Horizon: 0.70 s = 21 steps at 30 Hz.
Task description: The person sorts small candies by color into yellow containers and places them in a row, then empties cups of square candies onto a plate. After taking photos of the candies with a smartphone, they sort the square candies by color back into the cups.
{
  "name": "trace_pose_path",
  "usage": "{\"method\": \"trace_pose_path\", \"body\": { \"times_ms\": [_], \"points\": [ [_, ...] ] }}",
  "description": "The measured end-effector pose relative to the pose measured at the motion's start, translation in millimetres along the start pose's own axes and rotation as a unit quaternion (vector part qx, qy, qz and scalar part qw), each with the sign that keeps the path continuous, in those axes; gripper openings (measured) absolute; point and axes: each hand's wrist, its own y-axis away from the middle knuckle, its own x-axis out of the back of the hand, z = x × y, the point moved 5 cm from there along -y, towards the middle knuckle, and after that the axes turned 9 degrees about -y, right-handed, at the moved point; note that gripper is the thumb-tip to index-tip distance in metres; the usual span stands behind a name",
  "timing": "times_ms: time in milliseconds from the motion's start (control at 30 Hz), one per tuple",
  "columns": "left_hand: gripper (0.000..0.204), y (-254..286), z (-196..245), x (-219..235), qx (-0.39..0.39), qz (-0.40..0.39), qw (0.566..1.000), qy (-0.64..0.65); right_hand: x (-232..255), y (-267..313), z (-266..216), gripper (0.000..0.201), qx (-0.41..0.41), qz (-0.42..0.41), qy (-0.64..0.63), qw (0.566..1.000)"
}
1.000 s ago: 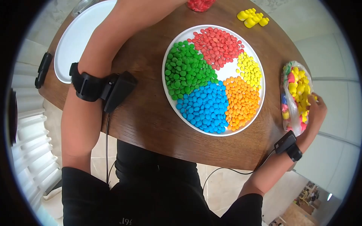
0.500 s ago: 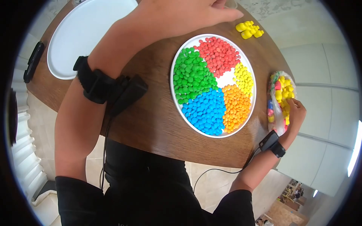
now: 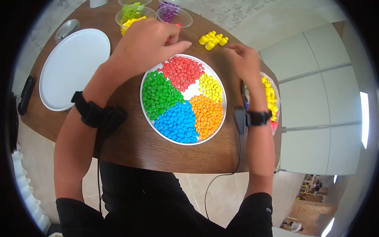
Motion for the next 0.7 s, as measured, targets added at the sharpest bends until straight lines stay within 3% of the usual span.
{"method": "trace_pose_path", "body": {
  "times_ms": [67,133,233,433,533,700],
  "points": [
    [0.038,1.3,2.2,-2.5,-0.005,-0.004,1.0,0.003,-24.4,-25.1,1.9,0.043,0.004,-0.011,0.016,1.0],
    [0.037,1.0,5.0,-4.0,-0.012,-0.006,1.0,0.017,-39.6,-41.4,6.4,0.046,-0.089,-0.06,0.11,0.988],
    [0.036,-0.8,3.5,-6.3,0.001,-0.035,0.999,0.002,-53.5,-55.3,16.2,0.044,-0.089,-0.056,0.128,0.986],
    [0.036,0.0,4.4,-8.3,-0.001,-0.026,1.0,0.007,-55.4,-50.3,25.1,0.042,-0.038,-0.067,0.081,0.994],
    [0.036,1.0,7.6,-10.6,-0.009,-0.028,1.0,0.01,-51.8,-35.1,19.2,0.038,-0.096,-0.094,0.013,0.991],
    [0.035,2.0,10.4,-12.8,-0.007,-0.055,0.998,0.017,-49.1,-25.1,18.9,0.035,-0.089,-0.086,0.003,0.992]
  ]
}}
